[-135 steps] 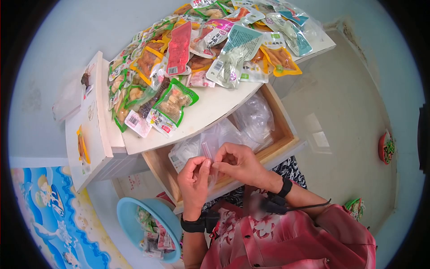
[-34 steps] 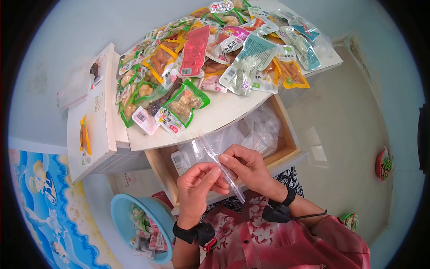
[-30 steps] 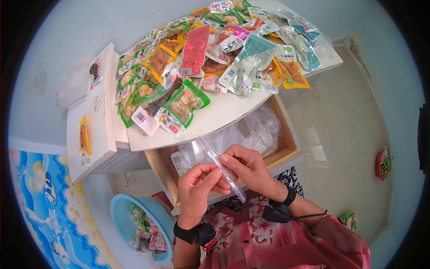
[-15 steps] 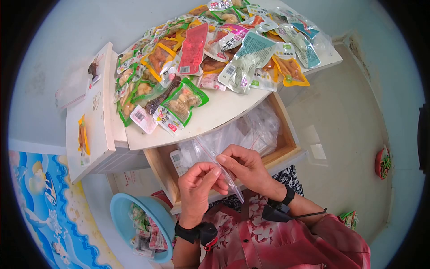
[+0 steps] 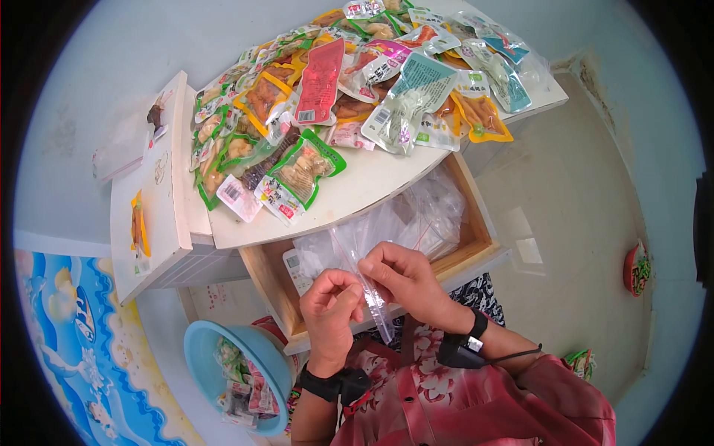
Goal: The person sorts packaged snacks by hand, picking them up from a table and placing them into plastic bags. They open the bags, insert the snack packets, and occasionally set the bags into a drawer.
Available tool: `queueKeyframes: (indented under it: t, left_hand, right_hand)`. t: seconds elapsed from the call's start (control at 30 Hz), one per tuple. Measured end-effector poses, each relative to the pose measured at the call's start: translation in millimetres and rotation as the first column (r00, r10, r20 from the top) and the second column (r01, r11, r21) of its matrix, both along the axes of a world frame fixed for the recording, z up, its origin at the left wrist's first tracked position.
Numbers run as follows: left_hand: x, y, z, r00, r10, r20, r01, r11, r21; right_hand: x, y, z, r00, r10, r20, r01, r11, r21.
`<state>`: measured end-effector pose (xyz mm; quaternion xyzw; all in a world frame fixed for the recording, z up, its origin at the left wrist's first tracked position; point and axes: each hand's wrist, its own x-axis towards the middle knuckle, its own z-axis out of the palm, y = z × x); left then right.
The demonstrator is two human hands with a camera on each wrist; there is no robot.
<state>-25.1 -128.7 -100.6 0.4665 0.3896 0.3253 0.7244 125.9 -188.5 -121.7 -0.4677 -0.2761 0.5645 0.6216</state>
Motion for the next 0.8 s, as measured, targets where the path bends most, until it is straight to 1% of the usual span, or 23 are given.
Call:
queueKeyframes:
  t: [0.1,0.23,0.33,0.43,0.63,0.8]
  left_hand:
    - [-0.6,0.5,-1.0,1.0,-0.003,0.017,0.003,1.0,-0.016]
    - [0.3,0.3,-3.9,1.0,0.019,0.018,-0.018,0.999,-0.038]
    - [0.4,1.3,-0.3,1.0,-0.009,-0.011,0.008,0.997,-0.082]
    - [-1.3,4.4,2.5,0.997,-0.049,0.054,0.056,0.988,-0.14]
    - [-5.2,7.1,-4.6,0.99,-0.119,0.07,0.125,0.989,-0.08]
    - [-5.6,7.1,-2.8,0.991,-0.108,0.081,0.118,0.985,-0.127]
  right_hand:
    - [0.1,1.7,-2.0,0.998,-0.024,-0.059,0.024,1.0,-0.011]
    - [1.6,0.6,-4.5,0.998,0.018,-0.055,-0.017,1.0,0.012]
    - [1.8,1.1,-5.5,0.999,0.017,-0.033,-0.016,1.0,0.02]
    - [3.4,2.0,-3.5,1.0,0.012,-0.003,-0.012,1.0,0.013]
    - [7.0,3.2,-4.1,0.999,0.033,0.015,-0.033,0.999,0.037]
    - [4.2,3.6,-6.4,0.997,-0.005,0.079,0.001,0.999,0.04]
